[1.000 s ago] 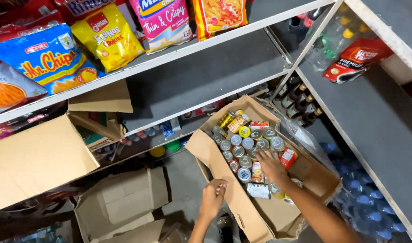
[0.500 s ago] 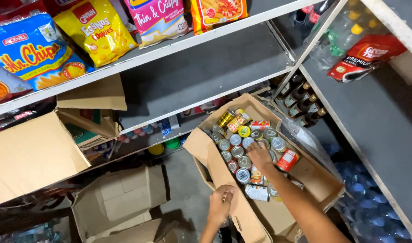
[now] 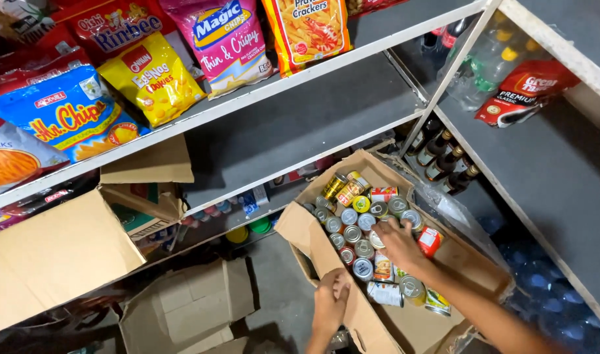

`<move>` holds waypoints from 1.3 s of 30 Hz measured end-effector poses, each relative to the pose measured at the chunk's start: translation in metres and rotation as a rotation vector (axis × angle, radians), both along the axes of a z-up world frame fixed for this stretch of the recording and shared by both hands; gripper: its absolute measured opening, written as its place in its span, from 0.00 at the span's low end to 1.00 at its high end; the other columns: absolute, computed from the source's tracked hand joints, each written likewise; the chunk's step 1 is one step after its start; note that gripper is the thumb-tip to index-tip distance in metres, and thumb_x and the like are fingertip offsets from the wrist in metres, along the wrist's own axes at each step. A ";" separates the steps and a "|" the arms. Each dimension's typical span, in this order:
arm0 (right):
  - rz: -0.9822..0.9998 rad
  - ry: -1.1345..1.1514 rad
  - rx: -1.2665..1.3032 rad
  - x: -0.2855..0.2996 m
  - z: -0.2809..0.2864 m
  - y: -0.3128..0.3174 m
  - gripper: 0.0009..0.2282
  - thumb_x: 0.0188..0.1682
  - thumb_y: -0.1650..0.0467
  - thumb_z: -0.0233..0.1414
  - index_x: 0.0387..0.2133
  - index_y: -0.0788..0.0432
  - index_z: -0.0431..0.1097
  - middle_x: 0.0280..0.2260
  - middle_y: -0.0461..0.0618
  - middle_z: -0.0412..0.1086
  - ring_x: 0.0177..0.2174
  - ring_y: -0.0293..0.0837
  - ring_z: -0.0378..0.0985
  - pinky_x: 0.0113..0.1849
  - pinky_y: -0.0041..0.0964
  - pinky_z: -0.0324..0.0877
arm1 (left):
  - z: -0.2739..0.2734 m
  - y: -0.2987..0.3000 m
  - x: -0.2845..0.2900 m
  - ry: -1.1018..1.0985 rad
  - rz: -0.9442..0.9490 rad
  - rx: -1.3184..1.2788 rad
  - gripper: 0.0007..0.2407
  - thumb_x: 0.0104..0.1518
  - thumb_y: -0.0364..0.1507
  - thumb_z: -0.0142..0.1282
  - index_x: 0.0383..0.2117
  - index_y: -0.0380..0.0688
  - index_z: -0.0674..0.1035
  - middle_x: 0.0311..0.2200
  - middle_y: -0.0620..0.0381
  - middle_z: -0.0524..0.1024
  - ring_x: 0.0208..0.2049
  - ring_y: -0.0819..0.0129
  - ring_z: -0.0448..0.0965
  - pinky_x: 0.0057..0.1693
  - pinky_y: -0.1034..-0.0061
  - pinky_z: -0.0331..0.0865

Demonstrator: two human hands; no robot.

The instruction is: Stocking canned goods from a cardboard box onto a metal shelf.

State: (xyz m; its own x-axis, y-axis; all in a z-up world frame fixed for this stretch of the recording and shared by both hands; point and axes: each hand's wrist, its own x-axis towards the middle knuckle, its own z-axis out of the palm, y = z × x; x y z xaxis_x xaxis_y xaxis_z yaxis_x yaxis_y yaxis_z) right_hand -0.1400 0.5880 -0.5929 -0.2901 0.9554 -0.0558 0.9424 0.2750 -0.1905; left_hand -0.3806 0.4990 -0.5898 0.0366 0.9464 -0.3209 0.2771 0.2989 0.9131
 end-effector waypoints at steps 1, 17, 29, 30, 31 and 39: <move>-0.007 0.003 -0.006 -0.008 0.033 -0.007 0.27 0.34 0.70 0.65 0.50 0.60 0.67 0.46 0.52 0.71 0.51 0.50 0.65 0.48 0.61 0.55 | 0.010 0.002 0.004 0.003 -0.007 -0.006 0.10 0.58 0.24 0.59 0.46 0.40 0.81 0.34 0.54 0.83 0.32 0.69 0.82 0.38 0.77 0.76; -0.314 -0.190 -0.078 0.008 -0.063 0.030 0.27 0.45 0.57 0.56 0.48 0.70 0.67 0.45 0.61 0.70 0.48 0.54 0.70 0.50 0.42 0.68 | -0.008 -0.004 0.039 -0.669 0.149 -0.148 0.22 0.48 0.21 0.67 0.50 0.38 0.72 0.35 0.53 0.81 0.32 0.68 0.82 0.41 0.74 0.78; -0.362 -0.227 0.007 0.010 -0.077 0.040 0.19 0.44 0.68 0.59 0.45 0.70 0.70 0.47 0.63 0.67 0.49 0.59 0.70 0.48 0.46 0.72 | 0.029 0.004 0.021 -0.703 0.154 -0.345 0.15 0.51 0.30 0.66 0.40 0.39 0.74 0.29 0.52 0.81 0.25 0.67 0.81 0.33 0.70 0.77; -0.403 -0.063 -0.032 0.006 -0.045 0.029 0.26 0.39 0.64 0.64 0.45 0.74 0.69 0.46 0.66 0.67 0.48 0.61 0.70 0.47 0.48 0.71 | 0.037 -0.001 0.020 -0.699 0.159 -0.404 0.15 0.49 0.30 0.66 0.39 0.41 0.74 0.27 0.55 0.79 0.24 0.66 0.81 0.31 0.67 0.76; -0.406 -0.064 -0.037 0.009 -0.026 0.022 0.26 0.39 0.64 0.64 0.45 0.74 0.69 0.46 0.66 0.67 0.48 0.61 0.70 0.47 0.48 0.71 | 0.030 -0.004 0.018 -0.698 0.158 -0.410 0.15 0.49 0.30 0.66 0.39 0.41 0.74 0.27 0.55 0.79 0.24 0.66 0.81 0.31 0.67 0.76; -0.183 1.351 -0.435 0.038 0.103 -0.026 0.34 0.34 0.66 0.70 0.56 0.64 0.67 0.44 0.53 0.73 0.43 0.41 0.75 0.46 0.38 0.73 | 0.027 -0.007 0.013 -0.566 -0.067 -0.136 0.14 0.50 0.29 0.70 0.39 0.39 0.79 0.31 0.60 0.81 0.30 0.76 0.79 0.39 0.77 0.75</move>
State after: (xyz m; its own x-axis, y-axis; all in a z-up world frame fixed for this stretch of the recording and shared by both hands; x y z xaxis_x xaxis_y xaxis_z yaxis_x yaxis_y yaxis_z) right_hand -0.1021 0.5620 -0.4901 -0.2323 0.9634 -0.1340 -0.0109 -0.1404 -0.9900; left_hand -0.3673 0.4919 -0.5626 0.2961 0.8880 -0.3520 -0.2207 0.4221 0.8793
